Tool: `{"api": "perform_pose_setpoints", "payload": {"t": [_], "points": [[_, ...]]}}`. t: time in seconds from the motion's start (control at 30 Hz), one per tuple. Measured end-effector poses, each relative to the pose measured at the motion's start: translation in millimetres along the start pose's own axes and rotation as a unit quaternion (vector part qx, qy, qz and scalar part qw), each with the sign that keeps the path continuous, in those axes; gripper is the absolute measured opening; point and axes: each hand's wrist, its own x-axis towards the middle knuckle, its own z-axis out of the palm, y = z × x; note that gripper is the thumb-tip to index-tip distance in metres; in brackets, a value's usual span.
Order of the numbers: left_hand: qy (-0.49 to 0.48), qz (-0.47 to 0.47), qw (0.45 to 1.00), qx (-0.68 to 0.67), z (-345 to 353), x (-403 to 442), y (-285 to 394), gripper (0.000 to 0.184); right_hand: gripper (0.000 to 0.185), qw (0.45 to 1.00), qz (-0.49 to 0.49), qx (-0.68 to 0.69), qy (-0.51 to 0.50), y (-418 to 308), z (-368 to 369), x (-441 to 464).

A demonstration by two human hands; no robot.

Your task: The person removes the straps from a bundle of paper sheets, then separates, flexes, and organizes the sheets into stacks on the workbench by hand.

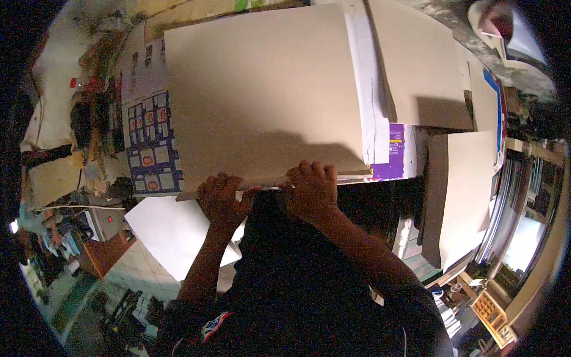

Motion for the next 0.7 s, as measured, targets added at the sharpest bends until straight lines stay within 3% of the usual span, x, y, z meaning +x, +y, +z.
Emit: {"api": "perform_pose_setpoints", "payload": {"t": [0.23, 0.3, 0.33, 0.4, 0.47, 0.5, 0.6, 0.67, 0.7], "points": [[0.023, 0.033, 0.999, 0.004, -28.6, -0.9, 10.4, 0.045, 0.030, 0.999, -0.004, 0.014, 0.037, -2.1, -19.5, -8.8], [0.024, 0.041, 0.999, 0.011, -43.9, -12.0, 17.2, 0.047, 0.043, 0.994, -0.032, 0.026, 0.105, -7.1, -33.4, -31.9], [0.042, 0.047, 0.998, 0.019, -51.2, -20.9, 19.7, 0.057, 0.043, 0.994, -0.033, 0.029, 0.103, -7.9, -43.5, -43.2], [0.056, 0.051, 0.996, 0.036, -61.4, -41.3, 8.3, 0.068, 0.057, 0.996, 0.017, 0.023, 0.086, 2.5, -62.9, -65.0], [0.065, -0.035, 0.997, -0.005, -69.1, -65.3, -26.7, 0.089, 0.077, 0.986, 0.111, 0.068, 0.101, 50.8, -53.0, -87.1], [-0.015, -0.098, 0.994, 0.034, -74.3, -73.5, -43.8, 0.100, 0.078, 0.981, 0.186, -0.001, 0.053, 72.3, -47.4, -97.4], [-0.058, -0.149, 0.986, 0.042, -63.3, -90.7, -81.4, 0.087, 0.079, 0.986, 0.155, 0.009, 0.066, 115.7, -22.4, -112.8], [-0.107, -0.186, 0.977, -0.004, -56.6, -81.5, -88.4, 0.071, 0.078, 0.968, 0.193, 0.157, -0.018, 121.7, -18.8, -105.9], [-0.105, -0.184, 0.977, -0.002, -48.5, -80.6, -94.3, 0.071, 0.078, 0.968, 0.193, 0.159, -0.015, 124.2, -11.7, -105.9]]}}
